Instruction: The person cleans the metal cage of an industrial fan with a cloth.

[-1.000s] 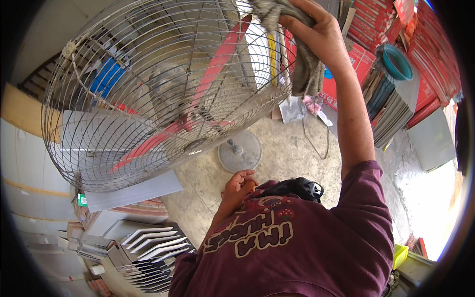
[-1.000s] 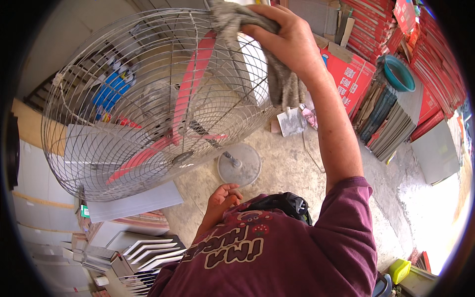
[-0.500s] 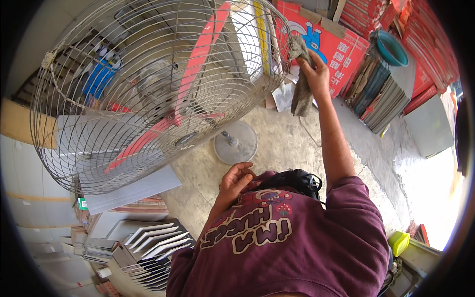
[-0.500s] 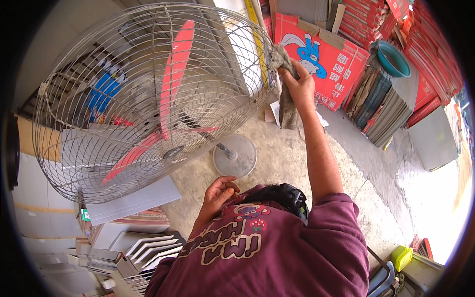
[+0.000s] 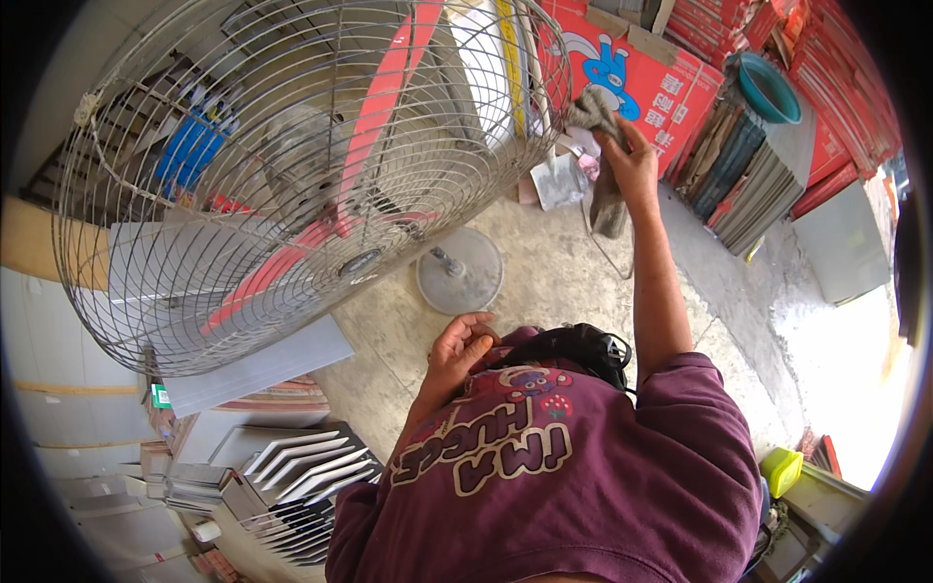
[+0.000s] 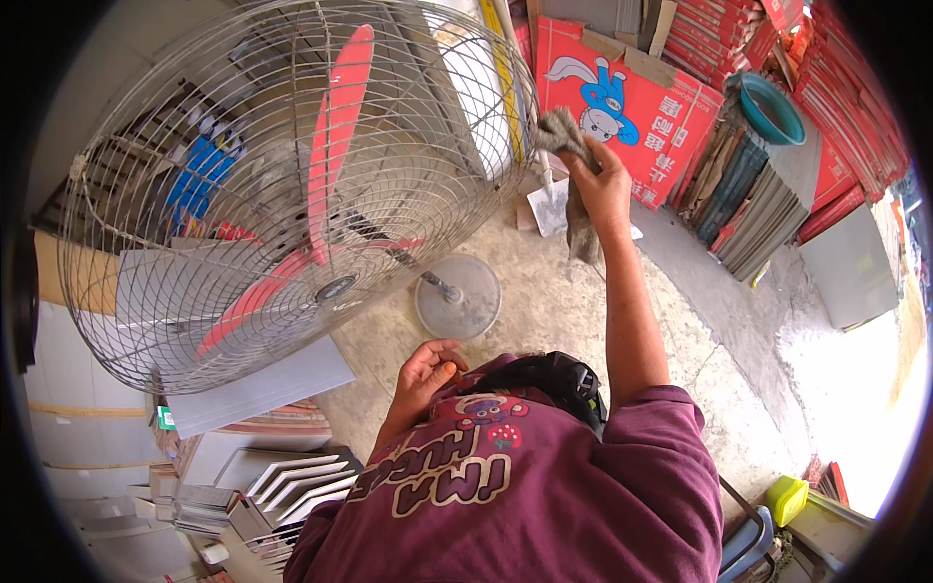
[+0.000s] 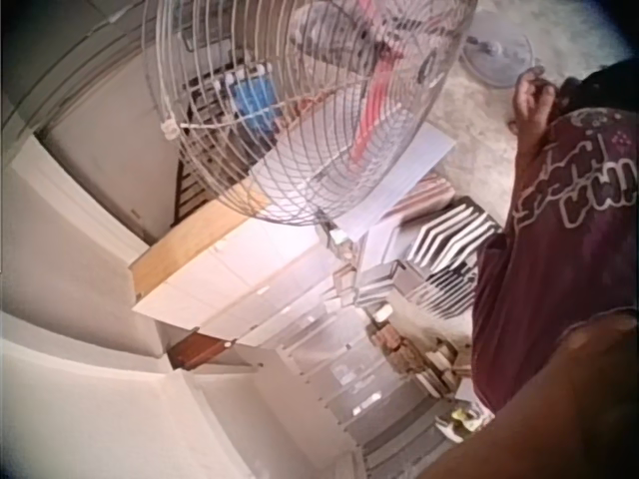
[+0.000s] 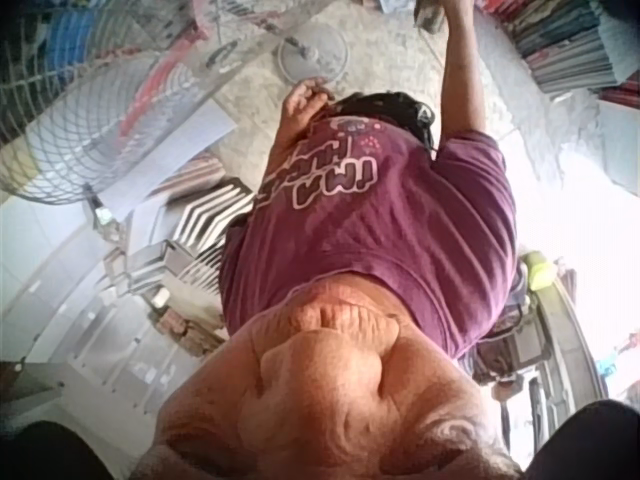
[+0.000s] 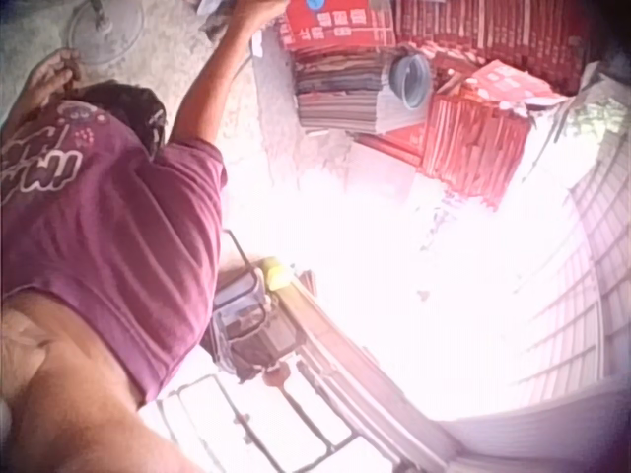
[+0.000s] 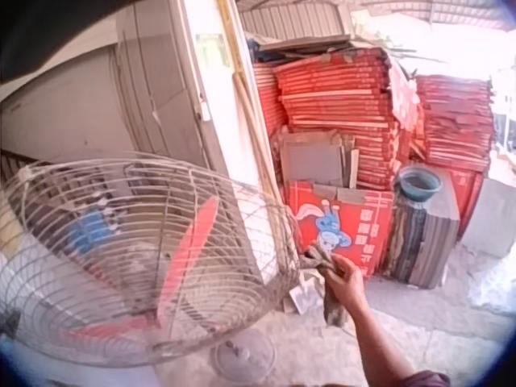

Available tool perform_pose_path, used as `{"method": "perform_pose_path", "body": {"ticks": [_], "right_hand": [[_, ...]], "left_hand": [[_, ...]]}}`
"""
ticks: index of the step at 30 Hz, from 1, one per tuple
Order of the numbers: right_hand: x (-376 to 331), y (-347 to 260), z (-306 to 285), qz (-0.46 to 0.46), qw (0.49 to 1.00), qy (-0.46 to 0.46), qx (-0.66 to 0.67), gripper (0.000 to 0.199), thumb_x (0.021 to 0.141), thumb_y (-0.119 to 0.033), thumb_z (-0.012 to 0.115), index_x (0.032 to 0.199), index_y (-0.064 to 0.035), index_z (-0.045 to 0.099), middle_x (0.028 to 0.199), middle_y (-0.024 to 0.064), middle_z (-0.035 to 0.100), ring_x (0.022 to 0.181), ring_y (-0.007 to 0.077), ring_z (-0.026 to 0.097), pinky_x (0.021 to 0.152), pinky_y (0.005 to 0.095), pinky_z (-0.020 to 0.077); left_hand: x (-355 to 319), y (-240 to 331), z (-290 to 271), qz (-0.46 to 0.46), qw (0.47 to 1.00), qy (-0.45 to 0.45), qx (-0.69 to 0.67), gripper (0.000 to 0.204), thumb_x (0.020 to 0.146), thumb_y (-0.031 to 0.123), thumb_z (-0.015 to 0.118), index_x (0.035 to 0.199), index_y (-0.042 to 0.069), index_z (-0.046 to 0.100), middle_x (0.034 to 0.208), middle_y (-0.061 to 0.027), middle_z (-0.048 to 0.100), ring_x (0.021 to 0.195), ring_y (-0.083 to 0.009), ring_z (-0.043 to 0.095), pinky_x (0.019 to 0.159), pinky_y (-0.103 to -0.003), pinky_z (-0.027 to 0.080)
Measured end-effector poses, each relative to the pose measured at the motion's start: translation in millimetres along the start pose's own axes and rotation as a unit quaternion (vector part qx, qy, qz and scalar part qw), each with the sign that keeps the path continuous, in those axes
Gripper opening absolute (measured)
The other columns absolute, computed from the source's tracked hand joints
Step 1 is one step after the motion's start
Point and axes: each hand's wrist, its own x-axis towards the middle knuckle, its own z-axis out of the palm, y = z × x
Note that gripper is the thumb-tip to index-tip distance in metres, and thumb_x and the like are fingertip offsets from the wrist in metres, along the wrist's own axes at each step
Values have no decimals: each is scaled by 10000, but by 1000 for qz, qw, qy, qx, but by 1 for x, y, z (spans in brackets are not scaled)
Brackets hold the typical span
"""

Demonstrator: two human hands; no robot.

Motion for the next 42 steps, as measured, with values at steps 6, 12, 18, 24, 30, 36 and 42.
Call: {"method": "perform_pose_path", "body": {"ticks": [6,12,18,24,30,36,42], "right_hand": [[5,-88,10,-73,990,34,119,330,820,-106,700,1133,-37,621,917,16,635,771,73,565,715,217,471],[6,-80,36,-83,985,-7,149,364,803,-120,723,1137,-37,604,983,40,643,872,86,575,780,232,467],[-9,-18,45,-18,997,39,68,350,796,-138,708,1121,-54,608,952,41,663,851,80,586,775,237,468],[-30,39,40,41,993,-31,-106,394,766,-253,726,1099,-65,626,926,99,676,823,158,640,752,287,483],[-48,42,23,40,985,-74,-148,420,742,-279,743,1084,-62,636,945,114,669,848,207,647,765,314,487],[-40,-20,15,-83,995,-26,45,372,765,-48,723,1102,-8,570,985,70,642,881,127,601,804,264,482],[-36,-81,32,-108,988,14,112,344,772,-42,728,1060,-22,541,941,30,619,810,64,564,709,212,474]], "left_hand": [[-2,-2,0,24,999,5,21,347,896,95,595,1210,-2,483,949,-88,611,841,-124,576,771,-240,462],[-5,0,2,16,1000,8,17,360,896,103,600,1220,-1,480,946,-89,610,817,-125,577,759,-241,463],[-7,-5,-2,25,1000,11,7,368,896,102,597,1223,-7,465,949,-90,605,843,-125,570,772,-244,457],[-8,1,0,20,999,12,29,374,893,106,604,1223,-1,466,952,-82,605,826,-114,549,773,-231,443],[-8,2,-2,15,1000,12,20,377,889,107,610,1222,1,469,950,-79,606,816,-109,543,773,-228,440],[-8,1,0,21,1000,16,7,358,897,97,593,1218,-4,472,945,-84,607,828,-111,557,775,-234,451],[-10,-3,-2,23,999,23,12,344,899,89,586,1213,-4,481,936,-88,607,797,-115,575,754,-242,470]]}}
